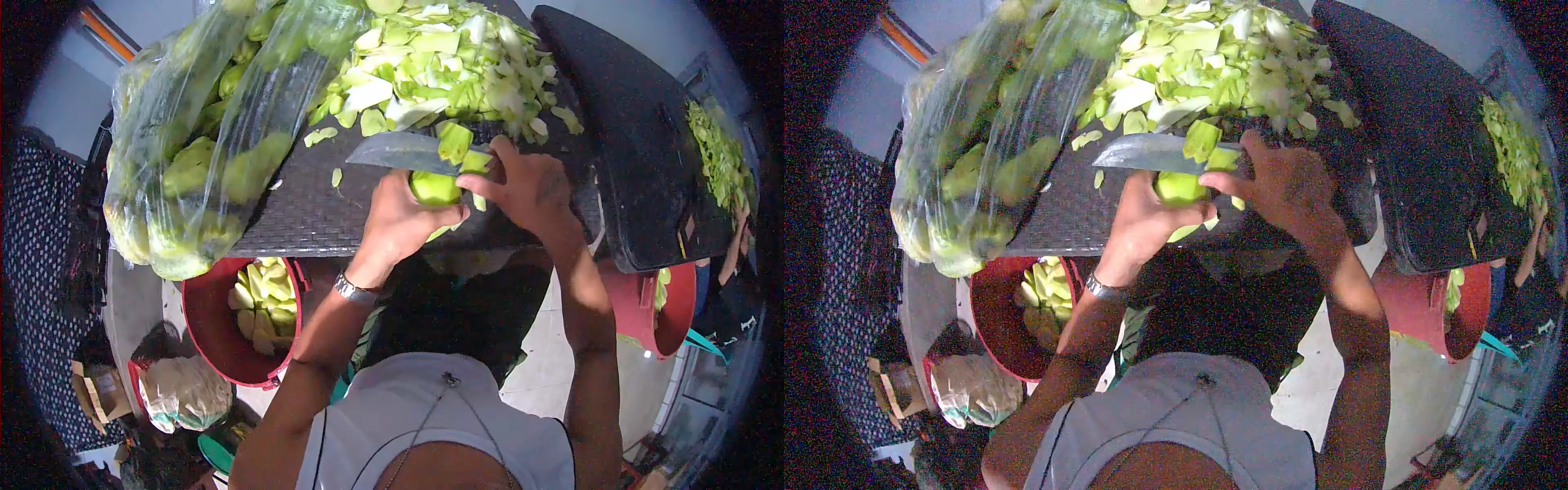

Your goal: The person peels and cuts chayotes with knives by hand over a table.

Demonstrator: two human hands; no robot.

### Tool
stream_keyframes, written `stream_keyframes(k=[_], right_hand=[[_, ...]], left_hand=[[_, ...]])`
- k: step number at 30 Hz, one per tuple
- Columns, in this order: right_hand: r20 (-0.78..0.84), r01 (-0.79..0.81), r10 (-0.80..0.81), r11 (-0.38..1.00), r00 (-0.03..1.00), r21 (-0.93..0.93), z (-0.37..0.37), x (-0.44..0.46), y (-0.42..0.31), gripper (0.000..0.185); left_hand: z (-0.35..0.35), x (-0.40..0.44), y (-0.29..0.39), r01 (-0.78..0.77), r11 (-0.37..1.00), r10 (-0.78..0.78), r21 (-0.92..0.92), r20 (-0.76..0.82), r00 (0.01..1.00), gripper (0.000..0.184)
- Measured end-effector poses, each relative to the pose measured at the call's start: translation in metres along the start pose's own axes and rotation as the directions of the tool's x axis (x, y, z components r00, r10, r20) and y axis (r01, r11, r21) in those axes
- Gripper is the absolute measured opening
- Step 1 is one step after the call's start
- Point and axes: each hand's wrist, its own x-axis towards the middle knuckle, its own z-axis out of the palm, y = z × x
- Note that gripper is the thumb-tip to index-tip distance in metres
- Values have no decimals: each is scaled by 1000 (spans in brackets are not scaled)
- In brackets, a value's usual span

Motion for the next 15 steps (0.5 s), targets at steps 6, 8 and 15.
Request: stream_keyframes(k=[6,8,15], right_hand=[[-29,-87,85,993,996,-75,6,22,45,65],[-44,-124,122,992,992,-37,0,30,64,76],[210,-293,226,877,951,380,-4,34,8,72]], left_hand=[[-11,-12,14,107,994,-109,-26,-54,993,73],[-21,-6,7,128,968,-151,-217,-90,984,73],[-45,-6,8,187,503,-151,-844,128,980,60]])
